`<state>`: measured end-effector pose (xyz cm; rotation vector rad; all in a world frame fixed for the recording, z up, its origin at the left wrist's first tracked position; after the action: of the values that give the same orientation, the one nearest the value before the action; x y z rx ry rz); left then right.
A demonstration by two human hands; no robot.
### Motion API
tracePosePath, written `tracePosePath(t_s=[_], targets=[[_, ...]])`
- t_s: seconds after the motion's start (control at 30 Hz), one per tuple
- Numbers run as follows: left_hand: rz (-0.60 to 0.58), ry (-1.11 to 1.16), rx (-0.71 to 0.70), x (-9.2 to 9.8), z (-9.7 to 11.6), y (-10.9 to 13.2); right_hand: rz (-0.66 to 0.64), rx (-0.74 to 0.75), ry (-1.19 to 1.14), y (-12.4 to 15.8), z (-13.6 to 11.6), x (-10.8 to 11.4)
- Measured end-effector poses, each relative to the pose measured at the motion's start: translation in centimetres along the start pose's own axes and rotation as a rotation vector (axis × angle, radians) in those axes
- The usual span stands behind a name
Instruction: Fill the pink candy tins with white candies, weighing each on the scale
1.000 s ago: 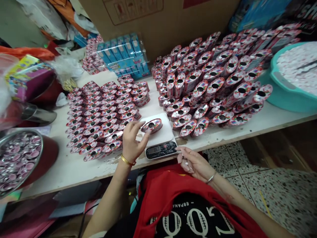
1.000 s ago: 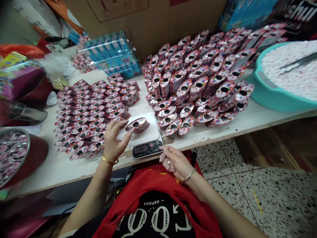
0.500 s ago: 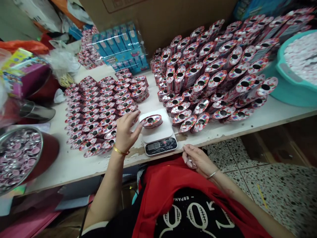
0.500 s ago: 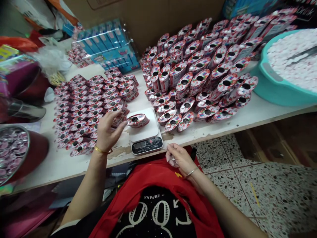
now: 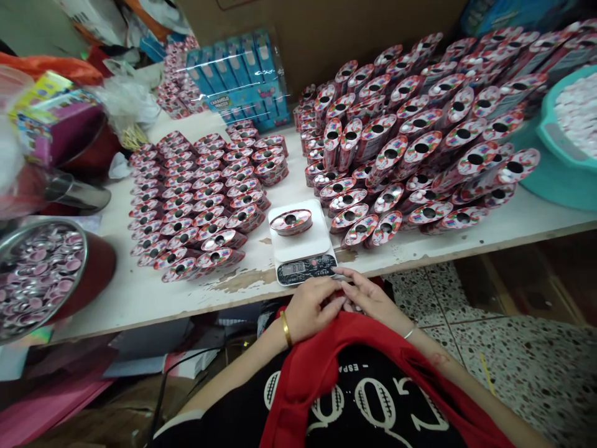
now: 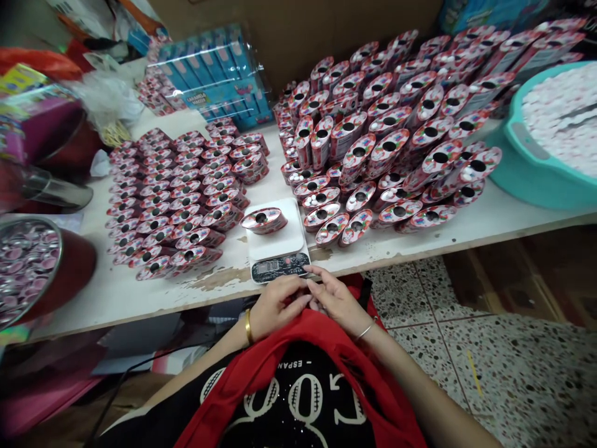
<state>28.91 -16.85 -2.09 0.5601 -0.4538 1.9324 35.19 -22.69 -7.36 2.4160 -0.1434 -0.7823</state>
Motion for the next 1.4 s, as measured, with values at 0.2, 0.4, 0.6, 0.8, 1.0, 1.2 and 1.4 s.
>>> tracePosePath(t_s=[0.2,0.4,0.6,0.8,1.0,1.2,1.4], targets=[[-0.016,0.097,0.002,0.1,0.2,0.0,-0.052,-0.01,-0.024,0.2,0.8,-0.2],[-0.04,-0.048,-0.069,1.1,0.9,-0.2,-0.044,-0.013,-0.002,-0.2,1.0,-0.3],[0.22,-0.702,-0.002,10.9,-0.5,-3.8,0.028,-0.064,0.081,-1.3,1.1,0.3],[0.075,-0.889,0.079,15.8,-5.8,-10.0,0.039,-0.032,0.059,-1.9,1.0,0.5],[0.203,-0.961,0.011,19.0,-10.0,-13.7,0.058,-0.016,0.02,-1.9,1.2,1.2],[0.437,-0.869,-0.087,19.0,-6.8,-15.6,0.053,-0.013,0.007,-2.3,0.6,1.3],[0.315,-0.815,0.011,14.3,-3.4,-21.2,0.047,-0.002,0.004,-2.7,0.2,1.3]])
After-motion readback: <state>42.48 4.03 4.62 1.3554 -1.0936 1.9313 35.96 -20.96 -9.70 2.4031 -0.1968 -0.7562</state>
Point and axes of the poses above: each hand's wrist, its own y-axis away from the middle knuckle, its own x-axis out of the back of the hand, z = x × y, the point moved 8 cm from there along -y, towards the middle knuckle, and after that the axes turned 2 degrees about -x, right-handed, at the moved point
